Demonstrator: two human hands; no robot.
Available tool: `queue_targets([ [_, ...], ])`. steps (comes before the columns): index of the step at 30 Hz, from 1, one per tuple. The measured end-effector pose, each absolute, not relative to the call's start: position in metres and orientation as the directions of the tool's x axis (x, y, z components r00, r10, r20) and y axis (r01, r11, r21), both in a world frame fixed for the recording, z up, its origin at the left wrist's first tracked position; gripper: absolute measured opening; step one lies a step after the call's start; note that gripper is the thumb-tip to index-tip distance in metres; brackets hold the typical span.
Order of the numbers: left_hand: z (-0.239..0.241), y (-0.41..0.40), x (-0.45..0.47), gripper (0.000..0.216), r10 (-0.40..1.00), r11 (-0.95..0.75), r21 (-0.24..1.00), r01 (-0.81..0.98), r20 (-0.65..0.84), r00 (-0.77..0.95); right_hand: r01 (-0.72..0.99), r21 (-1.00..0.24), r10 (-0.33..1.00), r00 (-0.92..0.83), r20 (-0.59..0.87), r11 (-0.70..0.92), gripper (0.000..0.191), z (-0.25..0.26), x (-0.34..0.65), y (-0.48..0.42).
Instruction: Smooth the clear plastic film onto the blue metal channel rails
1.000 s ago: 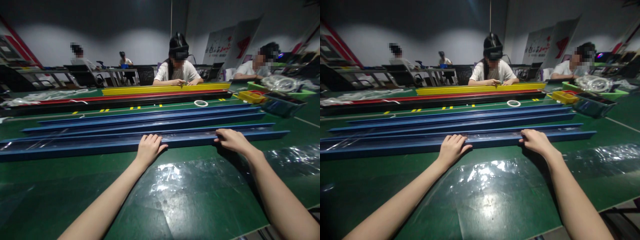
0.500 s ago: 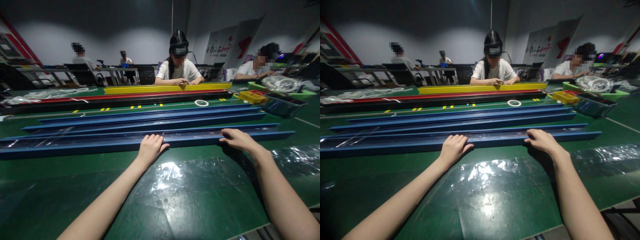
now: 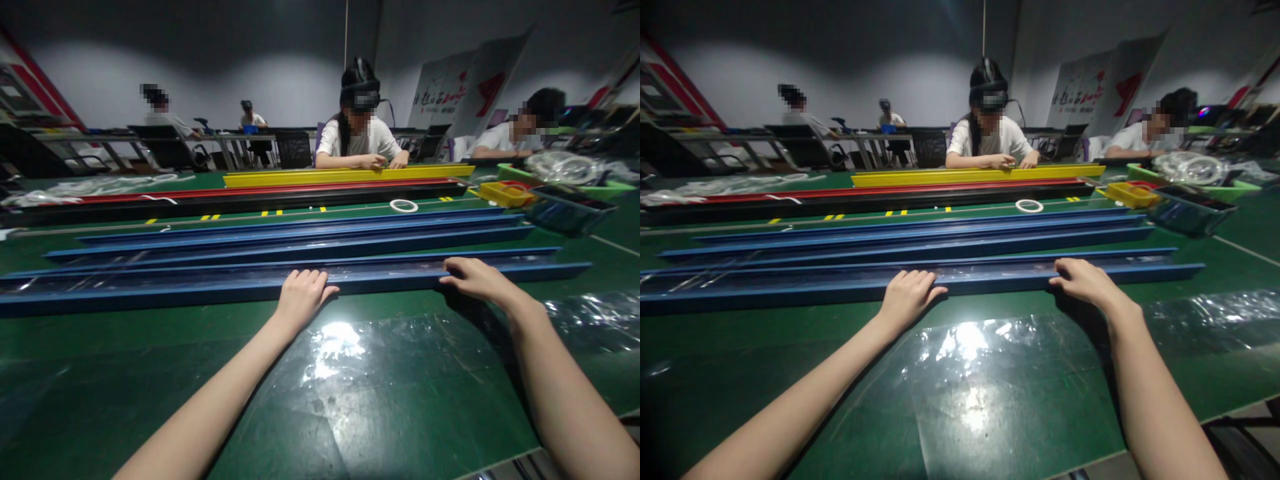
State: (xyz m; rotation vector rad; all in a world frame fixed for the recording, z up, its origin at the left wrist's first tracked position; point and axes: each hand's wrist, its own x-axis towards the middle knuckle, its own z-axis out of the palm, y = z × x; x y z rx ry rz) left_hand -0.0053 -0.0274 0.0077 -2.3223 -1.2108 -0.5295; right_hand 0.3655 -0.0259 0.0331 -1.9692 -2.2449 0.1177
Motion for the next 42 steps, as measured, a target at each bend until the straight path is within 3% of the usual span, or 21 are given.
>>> queue_targets([
  [6,0.007,-0.027,-0.005,0.037,0.657,-0.512,-0.194,0.837,0.539,0.527,0.980,-0.146,0.990,-0.130,0.051,0.137,0.026,0.034,0.367,-0.025],
  [16,0.005,-0.026,-0.004,0.039,0.650,-0.497,-0.202,0.844,0.556,0.517,0.982,-0.080,0.983,-0.165,0.084,0.172,0.052,0.031,0.357,-0.026],
  [24,0.005,-0.027,-0.003,0.036,0.662,-0.478,-0.179,0.860,0.570,0.487,0.852,-0.244,0.882,-0.416,0.222,0.464,0.030,0.038,0.288,-0.029],
  [28,0.006,-0.028,-0.003,0.035,0.681,-0.480,-0.147,0.865,0.559,0.473,0.779,-0.259,0.814,-0.498,0.298,0.572,0.020,0.039,0.249,-0.033],
  [37,0.007,-0.027,-0.004,0.039,0.670,-0.470,-0.185,0.863,0.563,0.485,0.771,-0.251,0.803,-0.505,0.317,0.585,0.003,0.037,0.229,-0.027],
  [42,0.006,-0.026,-0.004,0.040,0.666,-0.463,-0.213,0.860,0.557,0.497,0.818,-0.144,0.812,-0.499,0.303,0.557,0.002,0.038,0.225,-0.028],
])
